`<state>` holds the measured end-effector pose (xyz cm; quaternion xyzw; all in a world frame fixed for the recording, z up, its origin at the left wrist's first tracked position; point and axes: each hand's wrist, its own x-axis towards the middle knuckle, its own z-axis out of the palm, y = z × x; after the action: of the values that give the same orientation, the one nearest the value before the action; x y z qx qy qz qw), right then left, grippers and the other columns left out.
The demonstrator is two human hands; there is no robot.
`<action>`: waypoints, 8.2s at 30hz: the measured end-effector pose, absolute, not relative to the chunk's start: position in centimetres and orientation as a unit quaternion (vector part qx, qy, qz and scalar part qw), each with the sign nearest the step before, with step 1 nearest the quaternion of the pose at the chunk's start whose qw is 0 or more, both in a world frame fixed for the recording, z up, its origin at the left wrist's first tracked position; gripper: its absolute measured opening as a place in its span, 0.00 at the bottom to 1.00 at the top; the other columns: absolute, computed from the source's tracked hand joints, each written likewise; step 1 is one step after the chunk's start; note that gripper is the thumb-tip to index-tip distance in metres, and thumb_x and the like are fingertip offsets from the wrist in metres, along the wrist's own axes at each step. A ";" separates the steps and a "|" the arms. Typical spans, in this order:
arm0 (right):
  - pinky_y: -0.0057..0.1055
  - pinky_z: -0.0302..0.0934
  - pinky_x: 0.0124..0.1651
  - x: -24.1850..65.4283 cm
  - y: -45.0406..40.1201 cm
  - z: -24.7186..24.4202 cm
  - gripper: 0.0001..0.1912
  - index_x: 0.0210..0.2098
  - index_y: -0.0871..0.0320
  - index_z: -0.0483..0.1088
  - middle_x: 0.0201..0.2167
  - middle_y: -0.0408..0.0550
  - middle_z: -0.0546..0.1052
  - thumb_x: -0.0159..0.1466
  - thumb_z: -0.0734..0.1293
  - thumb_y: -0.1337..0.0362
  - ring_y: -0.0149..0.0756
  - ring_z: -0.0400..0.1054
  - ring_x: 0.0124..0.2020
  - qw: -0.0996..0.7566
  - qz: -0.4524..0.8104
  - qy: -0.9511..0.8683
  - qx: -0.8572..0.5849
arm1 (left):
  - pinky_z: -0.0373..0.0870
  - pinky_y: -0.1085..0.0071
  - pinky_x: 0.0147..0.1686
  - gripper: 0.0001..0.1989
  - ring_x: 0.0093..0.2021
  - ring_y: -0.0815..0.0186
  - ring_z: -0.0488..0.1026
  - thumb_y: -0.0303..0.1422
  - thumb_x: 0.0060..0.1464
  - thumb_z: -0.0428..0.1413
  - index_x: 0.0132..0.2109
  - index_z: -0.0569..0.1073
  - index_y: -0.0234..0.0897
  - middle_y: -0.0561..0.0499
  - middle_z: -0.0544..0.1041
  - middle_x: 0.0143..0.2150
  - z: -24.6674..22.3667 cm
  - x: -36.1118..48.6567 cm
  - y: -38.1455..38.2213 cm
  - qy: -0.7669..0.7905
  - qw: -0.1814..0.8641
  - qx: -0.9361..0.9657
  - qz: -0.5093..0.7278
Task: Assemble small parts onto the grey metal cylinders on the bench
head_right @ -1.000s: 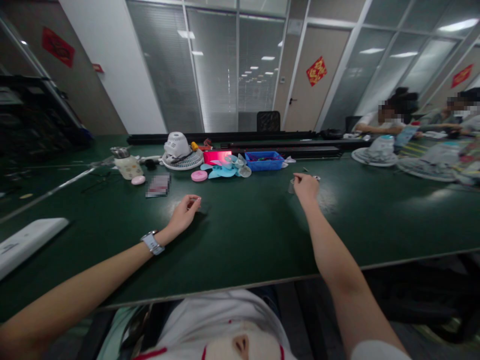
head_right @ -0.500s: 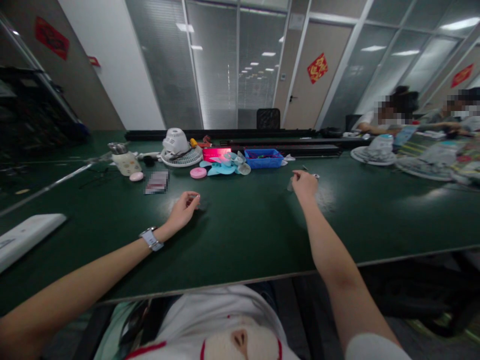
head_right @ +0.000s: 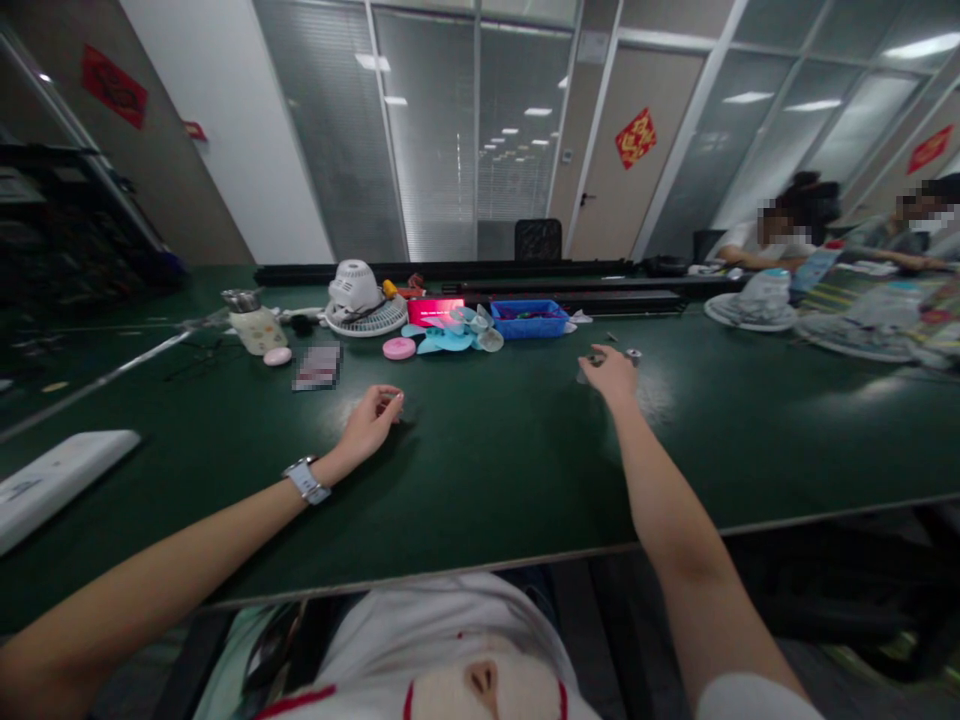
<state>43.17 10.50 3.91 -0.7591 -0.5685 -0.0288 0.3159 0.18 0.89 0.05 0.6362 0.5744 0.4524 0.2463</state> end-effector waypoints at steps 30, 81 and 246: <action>0.30 0.64 0.39 22.6 0.2 1.3 0.18 0.42 0.58 0.77 0.36 0.46 0.80 0.56 0.75 0.56 0.36 0.73 0.36 0.378 0.266 -0.803 -0.375 | 0.65 0.62 0.46 0.14 0.44 0.59 0.70 0.44 0.59 0.57 0.43 0.82 0.43 0.48 0.79 0.40 3.3 3.4 -1.2 0.455 0.154 0.784 0.393; 0.41 0.66 0.55 22.2 2.0 1.2 0.11 0.44 0.49 0.80 0.44 0.44 0.82 0.65 0.68 0.65 0.40 0.76 0.48 0.283 0.151 -0.900 -0.296 | 0.67 0.69 0.35 0.16 0.34 0.62 0.75 0.41 0.59 0.47 0.45 0.75 0.39 0.53 0.76 0.30 0.8 -0.5 0.4 0.581 0.233 0.661 0.413; 0.32 0.66 0.39 22.3 -0.2 1.7 0.16 0.38 0.58 0.78 0.32 0.46 0.80 0.57 0.74 0.53 0.38 0.74 0.34 0.359 0.272 -0.810 -0.377 | 0.63 0.62 0.51 0.17 0.49 0.59 0.68 0.44 0.61 0.55 0.51 0.80 0.45 0.47 0.76 0.45 2.3 3.5 -1.8 0.443 0.158 0.787 0.399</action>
<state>22.34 -0.15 1.68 -0.3767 -0.8096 0.2716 0.3589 3.45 -1.80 2.27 0.7871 0.4431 0.3989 0.1583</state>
